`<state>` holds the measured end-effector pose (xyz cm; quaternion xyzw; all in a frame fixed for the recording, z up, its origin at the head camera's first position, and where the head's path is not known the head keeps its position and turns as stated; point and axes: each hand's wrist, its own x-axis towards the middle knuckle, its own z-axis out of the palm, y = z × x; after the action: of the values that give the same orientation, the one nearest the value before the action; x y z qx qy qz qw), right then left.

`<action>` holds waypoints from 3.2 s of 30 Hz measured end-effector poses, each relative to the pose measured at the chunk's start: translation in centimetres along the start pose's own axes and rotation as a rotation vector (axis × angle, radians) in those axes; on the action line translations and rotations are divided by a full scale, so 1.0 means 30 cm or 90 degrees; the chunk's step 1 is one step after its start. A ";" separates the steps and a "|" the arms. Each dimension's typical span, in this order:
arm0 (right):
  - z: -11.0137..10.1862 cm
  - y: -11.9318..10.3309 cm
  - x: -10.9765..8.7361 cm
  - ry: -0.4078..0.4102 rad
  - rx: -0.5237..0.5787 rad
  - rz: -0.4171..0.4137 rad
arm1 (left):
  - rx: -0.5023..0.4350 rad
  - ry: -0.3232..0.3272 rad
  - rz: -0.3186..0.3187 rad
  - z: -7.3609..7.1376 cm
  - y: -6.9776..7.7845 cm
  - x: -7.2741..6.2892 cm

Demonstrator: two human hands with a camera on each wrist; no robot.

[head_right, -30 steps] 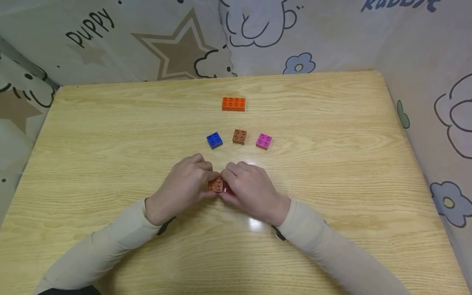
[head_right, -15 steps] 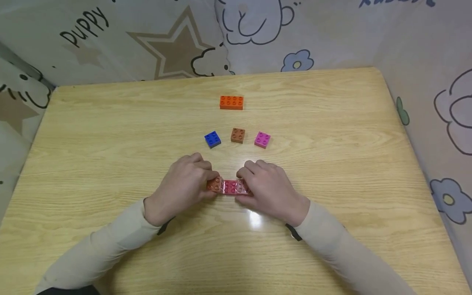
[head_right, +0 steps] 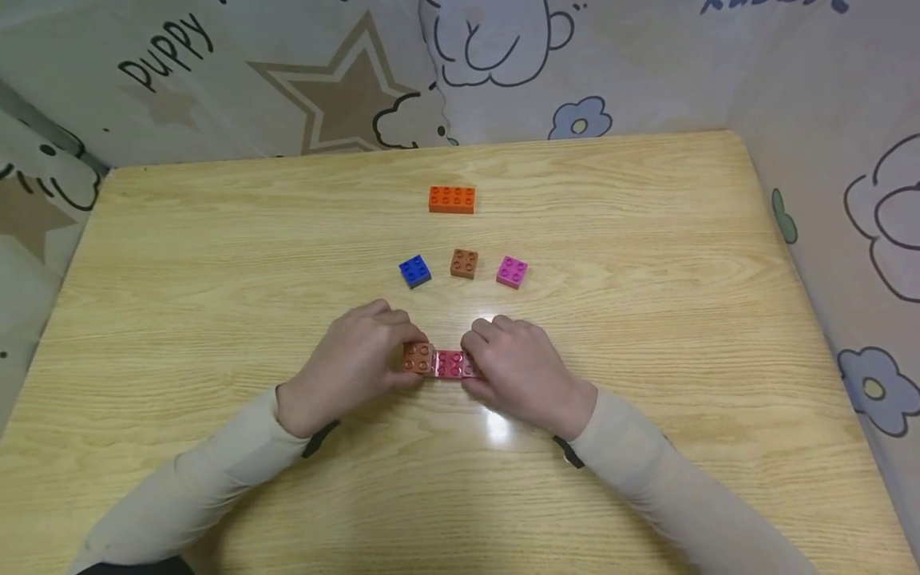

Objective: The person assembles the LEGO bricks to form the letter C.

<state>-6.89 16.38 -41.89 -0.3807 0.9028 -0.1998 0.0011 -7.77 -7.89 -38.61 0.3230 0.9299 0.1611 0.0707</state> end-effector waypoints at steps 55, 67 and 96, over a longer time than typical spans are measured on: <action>0.012 -0.009 0.004 -0.006 -0.039 -0.006 | -0.088 -0.012 -0.235 0.009 -0.219 0.237; 0.013 -0.006 0.003 -0.006 -0.035 0.000 | -0.082 0.002 -0.214 0.022 -0.216 0.241; 0.011 -0.010 0.005 -0.015 -0.029 0.009 | -0.139 0.031 -0.157 -0.047 -0.148 0.130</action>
<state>-6.73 15.97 -42.05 -0.3765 0.9098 -0.1747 0.0049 -13.70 -9.08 -38.93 0.1925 0.9410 0.2591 0.1019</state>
